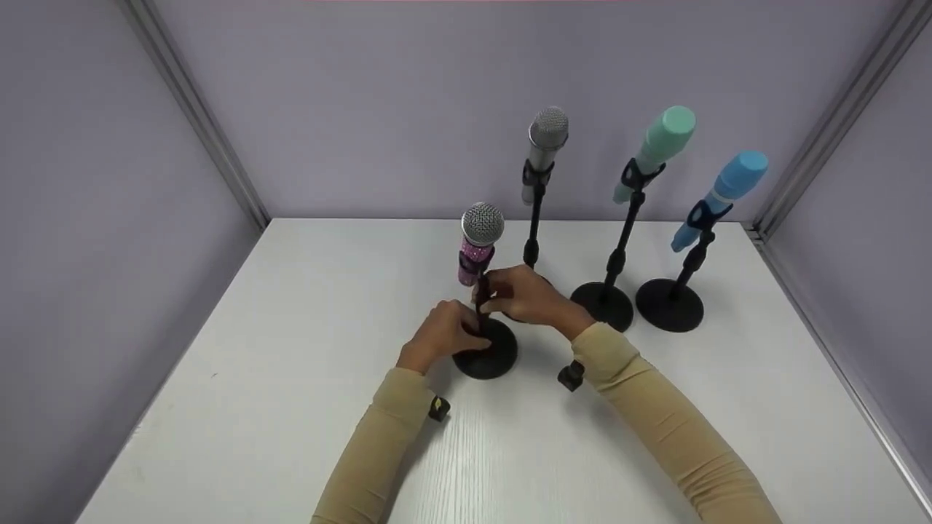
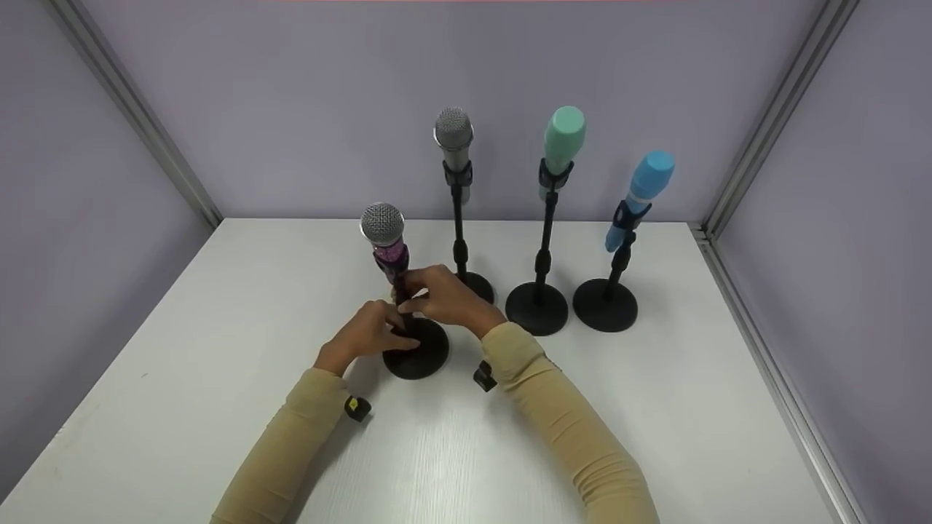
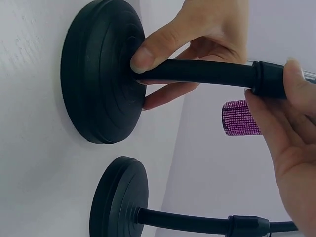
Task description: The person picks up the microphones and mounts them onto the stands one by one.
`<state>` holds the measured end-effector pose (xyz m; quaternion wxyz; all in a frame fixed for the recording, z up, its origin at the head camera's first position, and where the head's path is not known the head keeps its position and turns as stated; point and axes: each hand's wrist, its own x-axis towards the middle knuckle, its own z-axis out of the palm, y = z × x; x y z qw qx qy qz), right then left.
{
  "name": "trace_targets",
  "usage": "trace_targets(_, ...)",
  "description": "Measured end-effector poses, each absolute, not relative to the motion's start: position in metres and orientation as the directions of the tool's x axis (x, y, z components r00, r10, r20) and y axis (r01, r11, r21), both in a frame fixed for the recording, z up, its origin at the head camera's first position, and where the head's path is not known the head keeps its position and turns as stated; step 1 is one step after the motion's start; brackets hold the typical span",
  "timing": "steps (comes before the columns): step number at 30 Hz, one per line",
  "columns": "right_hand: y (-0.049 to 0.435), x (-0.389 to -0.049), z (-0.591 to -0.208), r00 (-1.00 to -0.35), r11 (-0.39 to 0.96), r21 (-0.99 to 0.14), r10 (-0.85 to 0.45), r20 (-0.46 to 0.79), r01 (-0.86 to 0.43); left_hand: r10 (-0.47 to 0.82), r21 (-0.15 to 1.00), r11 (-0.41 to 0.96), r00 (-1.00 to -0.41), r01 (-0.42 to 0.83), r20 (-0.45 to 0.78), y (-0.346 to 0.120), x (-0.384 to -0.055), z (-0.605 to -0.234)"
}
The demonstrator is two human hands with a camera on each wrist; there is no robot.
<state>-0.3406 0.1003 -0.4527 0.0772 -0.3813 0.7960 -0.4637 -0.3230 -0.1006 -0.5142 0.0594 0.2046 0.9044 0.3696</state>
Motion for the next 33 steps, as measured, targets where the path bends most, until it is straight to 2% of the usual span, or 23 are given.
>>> trace_targets(7, 0.103, -0.339, -0.455, -0.713, 0.268, -0.812, -0.659, 0.239, -0.519, 0.412, 0.671, 0.664, -0.910, 0.331, 0.041, -0.098, -0.325, -0.515)
trace_targets(15, 0.105, -0.343, -0.459, -0.682, 0.223, -0.823, -0.688, 0.247, -0.523, 0.418, 0.656, 0.674, -0.907, 0.339, 0.039, -0.099, -0.326, -0.518)
trace_targets(23, 0.104, -0.342, -0.460, -0.706, 0.257, -0.828, -0.674, 0.217, -0.499, 0.421, 0.666, 0.667, -0.907, 0.332, 0.031, -0.099, -0.324, -0.519)
trace_targets(33, 0.101, -0.343, -0.464, -0.719, 0.239, -0.825, -0.645, 0.258, -0.512, 0.407, 0.660, 0.677, -0.913, 0.325, 0.031, -0.099, -0.324, -0.519)
